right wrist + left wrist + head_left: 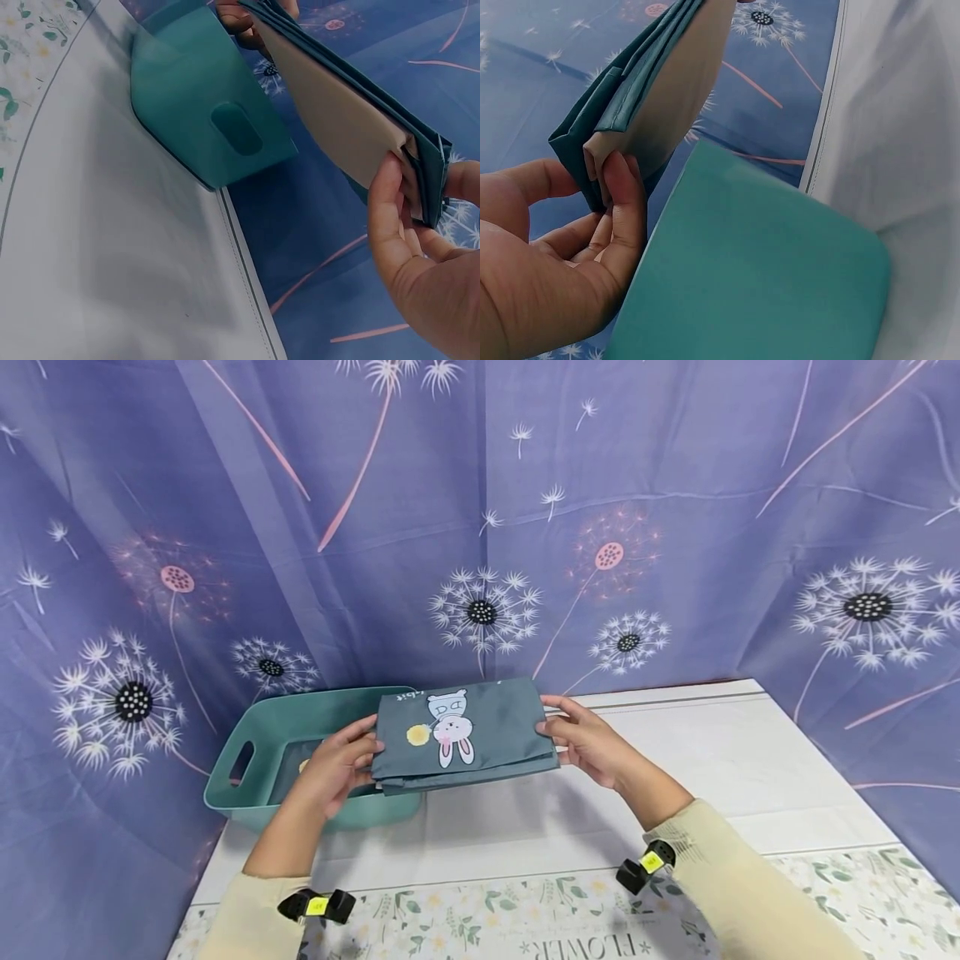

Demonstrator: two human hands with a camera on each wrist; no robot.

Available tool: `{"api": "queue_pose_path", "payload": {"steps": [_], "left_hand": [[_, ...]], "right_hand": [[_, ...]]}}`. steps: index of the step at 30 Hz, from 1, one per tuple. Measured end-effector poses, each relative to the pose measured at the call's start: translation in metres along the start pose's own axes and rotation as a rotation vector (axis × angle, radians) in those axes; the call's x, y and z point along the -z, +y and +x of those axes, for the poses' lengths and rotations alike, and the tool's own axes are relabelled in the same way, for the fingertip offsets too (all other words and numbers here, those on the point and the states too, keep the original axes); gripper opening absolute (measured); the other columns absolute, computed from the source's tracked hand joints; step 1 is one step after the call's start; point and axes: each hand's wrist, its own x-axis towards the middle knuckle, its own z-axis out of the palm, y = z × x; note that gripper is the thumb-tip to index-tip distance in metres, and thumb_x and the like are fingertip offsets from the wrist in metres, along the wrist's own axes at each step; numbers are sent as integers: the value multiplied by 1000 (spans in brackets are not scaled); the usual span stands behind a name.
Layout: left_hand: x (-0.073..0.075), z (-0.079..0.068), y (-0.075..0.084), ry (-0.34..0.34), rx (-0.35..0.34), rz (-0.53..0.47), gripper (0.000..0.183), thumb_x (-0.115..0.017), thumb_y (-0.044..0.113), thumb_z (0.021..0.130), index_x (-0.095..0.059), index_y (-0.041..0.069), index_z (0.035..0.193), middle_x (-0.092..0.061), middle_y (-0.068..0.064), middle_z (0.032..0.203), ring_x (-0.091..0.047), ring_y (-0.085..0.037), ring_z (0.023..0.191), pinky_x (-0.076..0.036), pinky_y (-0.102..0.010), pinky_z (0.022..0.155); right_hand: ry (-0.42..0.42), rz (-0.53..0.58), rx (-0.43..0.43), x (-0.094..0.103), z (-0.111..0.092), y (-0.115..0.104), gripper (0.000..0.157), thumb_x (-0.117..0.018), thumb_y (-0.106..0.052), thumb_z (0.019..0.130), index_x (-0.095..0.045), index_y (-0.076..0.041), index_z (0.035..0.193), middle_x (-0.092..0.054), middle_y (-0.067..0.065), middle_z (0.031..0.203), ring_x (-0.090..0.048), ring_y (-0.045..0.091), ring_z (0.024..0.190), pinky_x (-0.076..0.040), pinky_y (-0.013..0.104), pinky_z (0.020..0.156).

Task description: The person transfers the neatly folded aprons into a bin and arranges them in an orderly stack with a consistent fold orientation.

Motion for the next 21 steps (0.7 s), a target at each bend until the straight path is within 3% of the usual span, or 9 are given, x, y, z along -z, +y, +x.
{"api": "queue_pose_path", "payload": {"steps": [7,11,17,21], "left_hand": [[9,-3,-2,29,6,3,63,-54,17,103,-29,12,160,-62,13,97,-61,-2,83,-55,-25,80],[15,-5,-3,40,12,6,62,-53,16,103,-30,10,160,-53,13,79,-51,-2,73,-53,-24,77],[25,-11,-4,37,0,42,60,-51,18,105,-28,11,160,-48,11,87,-42,-4,69,-44,-23,70],[31,-14,-5,40,-9,44,60,-50,18,105,-28,9,160,-48,12,82,-41,-3,68,-41,-23,68]], "right_hand": [[-4,21,-3,-9,4,4,63,-53,-10,98,-28,-10,156,-62,0,111,-69,12,94,-60,35,80],[-10,22,-5,-16,6,6,63,-51,-10,98,-27,-10,157,-60,1,112,-68,12,96,-60,35,81],[-21,14,-5,-25,7,6,64,-51,-11,98,-27,-12,158,-59,2,114,-66,12,96,-59,33,79],[-34,17,-1,-31,10,5,63,-51,-12,99,-27,-12,158,-58,2,115,-65,11,96,-59,32,79]]}}
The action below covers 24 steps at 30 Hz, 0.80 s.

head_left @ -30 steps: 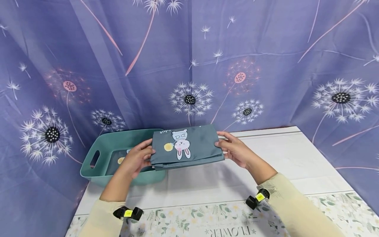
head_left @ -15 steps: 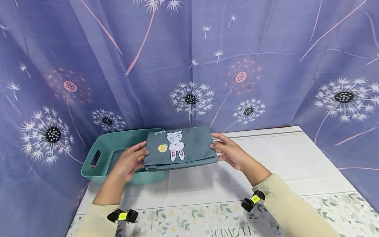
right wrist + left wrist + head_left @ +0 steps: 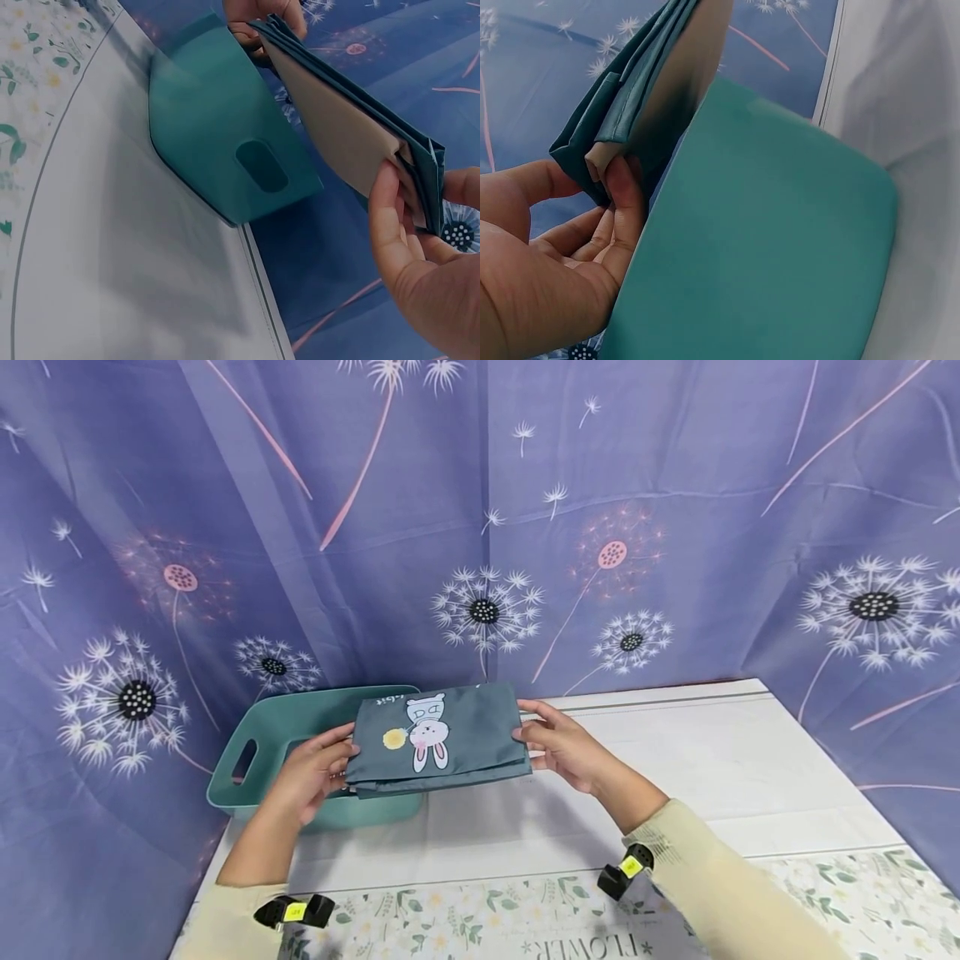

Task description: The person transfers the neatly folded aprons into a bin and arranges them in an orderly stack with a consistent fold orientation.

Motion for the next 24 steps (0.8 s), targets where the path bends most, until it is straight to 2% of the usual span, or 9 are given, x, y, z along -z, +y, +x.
{"api": "queue_pose_path", "payload": {"steps": [3,8,15,20,22,24], "left_hand": [[4,-1,0,1,1,0,60,-50,18,105,-28,8,160,-47,13,75,-42,-3,68,-42,-22,68],[12,-3,2,-5,-13,13,59,-48,18,106,-26,6,160,-46,14,74,-39,-3,65,-38,-22,64],[25,-6,4,8,-17,55,59,-45,19,107,-24,6,160,-42,15,69,-39,-2,64,-37,-22,66],[33,-8,3,20,-4,70,60,-46,19,106,-24,6,160,-42,15,70,-38,-2,64,-32,-22,62],[36,-9,3,17,-7,77,60,-47,20,106,-24,6,160,-41,15,69,-39,-3,66,-33,-23,64],[40,-10,3,11,-12,71,61,-47,19,106,-23,5,160,-39,14,69,-44,-2,69,-38,-22,67]], "right_hand": [[-4,11,-4,-4,3,1,63,-51,-12,99,-28,-13,157,-57,3,116,-65,12,96,-60,33,79],[-7,-3,1,-10,7,3,62,-50,-12,100,-29,-12,158,-56,6,121,-63,13,100,-58,31,79],[-34,-12,8,-24,10,4,67,-51,-14,98,-25,-13,160,-52,13,130,-58,17,107,-57,32,83],[-40,3,19,-33,13,5,67,-51,-13,97,-25,-11,159,-53,11,125,-57,16,106,-57,34,83],[-40,9,21,-37,13,5,67,-50,-13,97,-25,-11,159,-53,9,123,-57,16,105,-58,34,83],[-43,15,22,-41,14,5,67,-50,-13,97,-26,-11,159,-53,8,121,-57,16,104,-58,34,82]]}}
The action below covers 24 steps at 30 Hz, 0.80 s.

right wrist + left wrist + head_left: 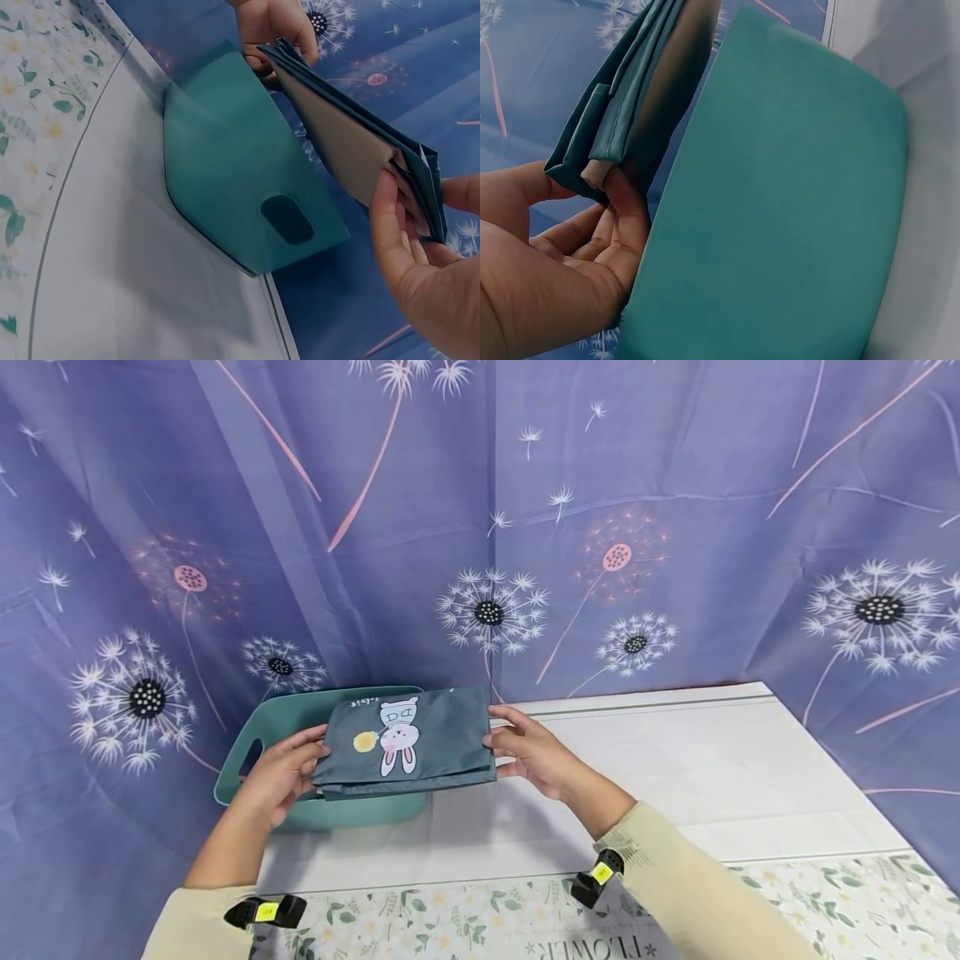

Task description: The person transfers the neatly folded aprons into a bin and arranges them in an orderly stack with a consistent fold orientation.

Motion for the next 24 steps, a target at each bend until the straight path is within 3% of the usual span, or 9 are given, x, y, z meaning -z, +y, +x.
{"api": "queue_pose_path", "payload": {"steps": [5,11,20,24], "left_hand": [[9,0,-1,-13,-11,-61,60,-49,16,105,-24,1,159,-46,15,70,-58,0,76,-54,-24,74],[19,-1,-2,-9,-2,-87,59,-51,15,105,-27,3,157,-55,15,73,-62,-1,75,-57,-25,72],[33,1,-3,34,14,-24,56,-49,15,104,-29,6,156,-34,13,67,-50,-3,67,-44,-24,61],[37,1,-3,41,21,-30,55,-49,15,105,-30,7,155,-32,13,66,-45,-2,62,-40,-23,58]], "right_hand": [[1,7,-2,-9,4,0,66,-50,-13,96,-28,-11,158,-53,7,118,-56,16,101,-57,33,80],[10,21,-7,-20,10,1,65,-51,-11,95,-31,-13,157,-54,7,118,-57,16,101,-58,34,80],[19,48,6,-36,19,4,65,-51,-11,95,-32,-12,157,-56,12,124,-62,16,101,-58,35,80],[17,64,11,-43,21,2,66,-51,-10,94,-32,-12,157,-56,13,125,-64,16,101,-59,36,81]]}}
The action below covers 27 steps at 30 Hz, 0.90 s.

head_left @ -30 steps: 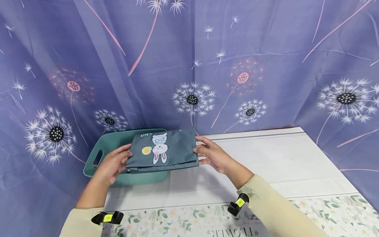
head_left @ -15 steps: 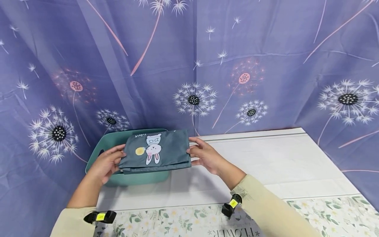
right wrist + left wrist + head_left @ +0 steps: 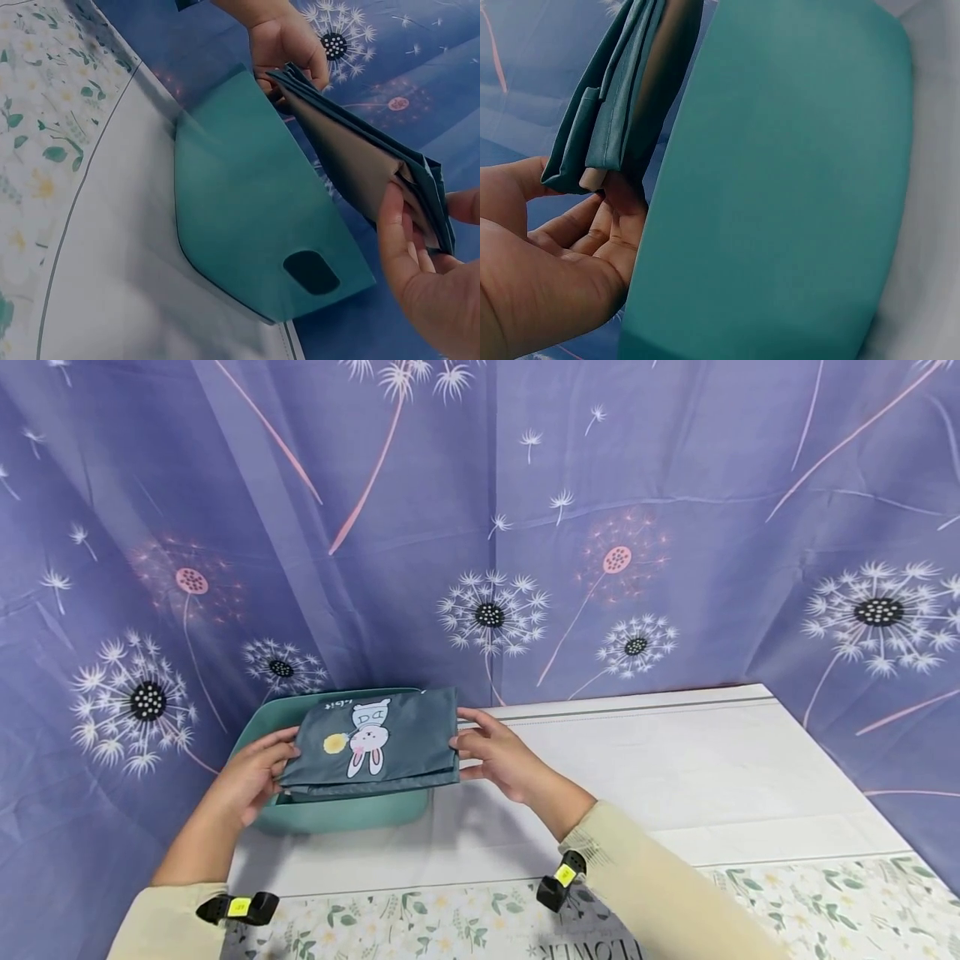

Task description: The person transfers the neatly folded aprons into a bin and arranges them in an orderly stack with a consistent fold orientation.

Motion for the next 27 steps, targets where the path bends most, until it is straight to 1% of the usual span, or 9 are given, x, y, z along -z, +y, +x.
{"api": "queue_pose_path", "payload": {"steps": [3,6,8,10,12,16,19,22,27], "left_hand": [[5,0,0,3,16,-38,49,-50,14,104,-37,15,151,-38,14,66,-48,-1,64,-45,-22,60],[9,0,0,13,33,-53,40,-52,15,104,-45,24,143,-39,15,66,-49,-1,65,-45,-22,62],[11,-1,1,23,37,-38,40,-52,16,104,-45,25,142,-38,15,65,-44,-2,62,-36,-24,59],[13,-1,2,32,37,3,46,-51,18,104,-40,22,148,-32,15,63,-37,-4,59,-28,-28,59],[14,-1,2,37,39,14,53,-51,18,104,-33,16,154,-31,15,63,-37,-3,59,-29,-28,60],[17,0,2,37,41,3,61,-51,18,104,-26,10,159,-53,22,79,-55,1,71,-49,-22,68],[21,0,1,44,48,-8,60,-52,18,104,-28,13,159,-60,25,97,-62,1,80,-55,-24,73],[25,0,0,51,54,30,61,-52,21,104,-28,14,160,-55,28,102,-61,3,84,-54,-23,74],[32,0,-3,55,60,81,67,-50,23,105,-18,8,162,-50,26,110,-60,6,91,-53,-22,77]], "right_hand": [[-10,0,0,-4,2,0,66,-52,-11,95,-31,-11,157,-56,14,127,-64,16,102,-59,36,82],[-14,5,-3,-8,5,0,65,-52,-11,95,-31,-12,157,-56,14,127,-63,18,103,-59,36,82],[-15,10,1,-11,6,0,64,-52,-10,96,-32,-11,157,-57,14,127,-64,18,103,-60,37,83],[-14,22,2,-14,8,0,64,-53,-10,96,-34,-12,156,-57,13,125,-65,18,102,-60,39,84],[-11,26,8,-16,9,1,63,-53,-9,95,-34,-12,156,-58,13,125,-66,16,101,-60,40,84],[-12,29,14,-20,12,2,63,-53,-8,94,-35,-10,155,-58,12,122,-65,15,98,-61,40,84],[-19,22,14,-23,15,3,64,-53,-9,94,-34,-9,155,-58,12,120,-65,14,97,-60,39,83],[-24,19,11,-27,18,3,63,-52,-9,95,-34,-9,156,-58,12,121,-63,13,96,-60,39,84],[-22,24,5,-34,23,4,62,-52,-10,96,-35,-12,156,-58,11,120,-60,14,95,-60,37,83]]}}
